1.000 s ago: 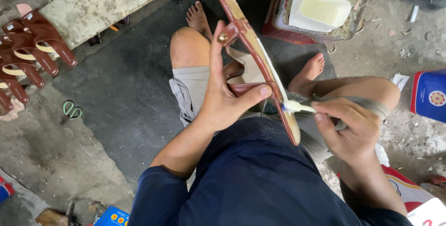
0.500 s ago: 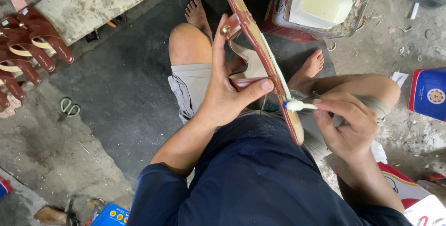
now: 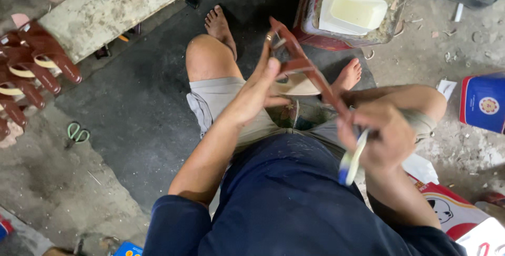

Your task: The person sits on the floor and applies a white adhesive to the sole of a brown slide sandal using a toothbrush. They repeatedly dip the brush into a container and spread the glue along the sole, then place the sandal on a nearby shelf with others.

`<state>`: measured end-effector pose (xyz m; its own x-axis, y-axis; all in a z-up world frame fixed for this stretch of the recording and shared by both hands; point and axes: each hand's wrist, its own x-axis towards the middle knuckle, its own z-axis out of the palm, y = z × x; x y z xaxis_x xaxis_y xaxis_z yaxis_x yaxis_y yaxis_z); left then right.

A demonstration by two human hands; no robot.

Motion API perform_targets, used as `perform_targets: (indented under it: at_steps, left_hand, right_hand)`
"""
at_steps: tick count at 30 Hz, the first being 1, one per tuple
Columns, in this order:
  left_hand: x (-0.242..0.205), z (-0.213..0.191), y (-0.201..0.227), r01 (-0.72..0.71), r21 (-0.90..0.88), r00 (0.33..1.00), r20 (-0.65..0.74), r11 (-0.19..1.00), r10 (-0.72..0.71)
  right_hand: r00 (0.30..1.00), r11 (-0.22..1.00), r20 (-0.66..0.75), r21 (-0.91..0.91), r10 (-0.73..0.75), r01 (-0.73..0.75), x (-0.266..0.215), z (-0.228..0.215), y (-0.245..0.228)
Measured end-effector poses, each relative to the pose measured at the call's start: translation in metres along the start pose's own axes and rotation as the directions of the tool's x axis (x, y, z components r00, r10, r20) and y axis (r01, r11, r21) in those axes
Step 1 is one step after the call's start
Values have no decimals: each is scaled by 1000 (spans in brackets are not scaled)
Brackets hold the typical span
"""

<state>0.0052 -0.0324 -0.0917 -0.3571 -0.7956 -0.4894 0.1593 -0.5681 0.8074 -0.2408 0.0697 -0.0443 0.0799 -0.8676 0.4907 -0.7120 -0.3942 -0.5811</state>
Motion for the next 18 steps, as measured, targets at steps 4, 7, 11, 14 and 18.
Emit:
perform_targets:
  at_steps: [4, 7, 11, 14, 18]
  left_hand:
    - [-6, 1, -12, -535, 817, 642, 227, 216, 732]
    - [-2, 18, -27, -527, 849, 636, 357, 46, 684]
    - [16, 23, -36, -517, 843, 619, 248, 149, 746]
    - [23, 19, -36, -492, 771, 705, 81, 404, 704]
    - [17, 9, -38, -314, 541, 892, -114, 780, 438]
  right_hand:
    - [931, 897, 69, 252, 358, -363, 11, 6, 29]
    - [884, 804, 99, 380, 457, -458, 12, 12, 41]
    - [877, 787, 198, 387, 438, -480, 18, 17, 62]
    - [908, 850, 139, 318, 396, -420, 41, 37, 109]
    - [891, 832, 261, -521, 371, -194, 73, 67, 192]
